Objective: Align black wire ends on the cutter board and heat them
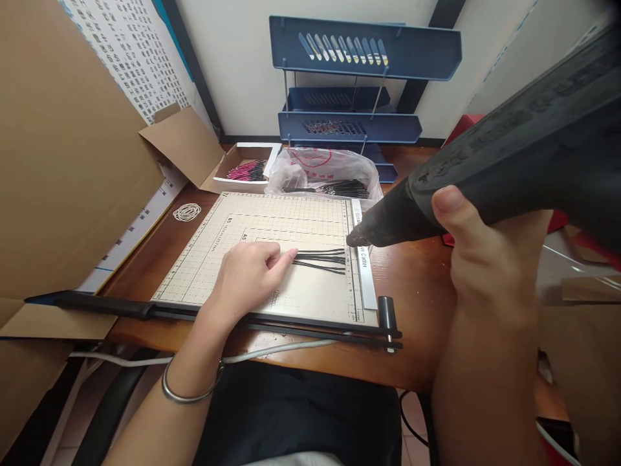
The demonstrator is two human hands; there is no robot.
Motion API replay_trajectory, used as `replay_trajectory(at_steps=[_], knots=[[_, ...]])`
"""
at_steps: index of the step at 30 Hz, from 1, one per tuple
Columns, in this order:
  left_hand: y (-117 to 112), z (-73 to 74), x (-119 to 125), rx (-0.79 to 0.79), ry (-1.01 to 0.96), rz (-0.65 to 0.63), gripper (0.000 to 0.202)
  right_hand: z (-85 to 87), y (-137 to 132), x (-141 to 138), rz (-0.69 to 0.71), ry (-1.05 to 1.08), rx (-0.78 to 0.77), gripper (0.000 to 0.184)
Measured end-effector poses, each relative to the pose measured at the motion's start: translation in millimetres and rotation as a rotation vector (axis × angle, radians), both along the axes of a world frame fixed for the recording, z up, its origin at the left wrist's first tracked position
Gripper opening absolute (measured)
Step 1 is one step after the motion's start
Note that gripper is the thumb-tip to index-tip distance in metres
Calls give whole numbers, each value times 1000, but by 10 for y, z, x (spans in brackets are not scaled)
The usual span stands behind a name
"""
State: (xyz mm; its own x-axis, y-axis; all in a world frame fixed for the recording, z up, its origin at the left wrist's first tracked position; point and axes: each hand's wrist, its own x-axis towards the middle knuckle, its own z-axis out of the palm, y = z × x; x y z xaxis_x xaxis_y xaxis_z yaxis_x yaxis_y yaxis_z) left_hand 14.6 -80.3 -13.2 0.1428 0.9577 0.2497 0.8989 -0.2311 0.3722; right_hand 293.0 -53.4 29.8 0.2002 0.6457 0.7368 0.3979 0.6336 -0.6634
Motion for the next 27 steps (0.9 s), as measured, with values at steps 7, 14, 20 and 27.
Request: replay_trajectory(at_steps=[7,14,20,27], knots=[[-1,-5,-46,126,4,78,38,62,22,-36,117,16,89,36],[-225,35,68,115,111,-59,48,52,-8,-19,36,1,20,41],[-360,38,133,6,286,-218,61,31,40,-12,88,47,61,37],[-359,8,12,6,307,-241,61,36,3,-15,42,4,44,32]])
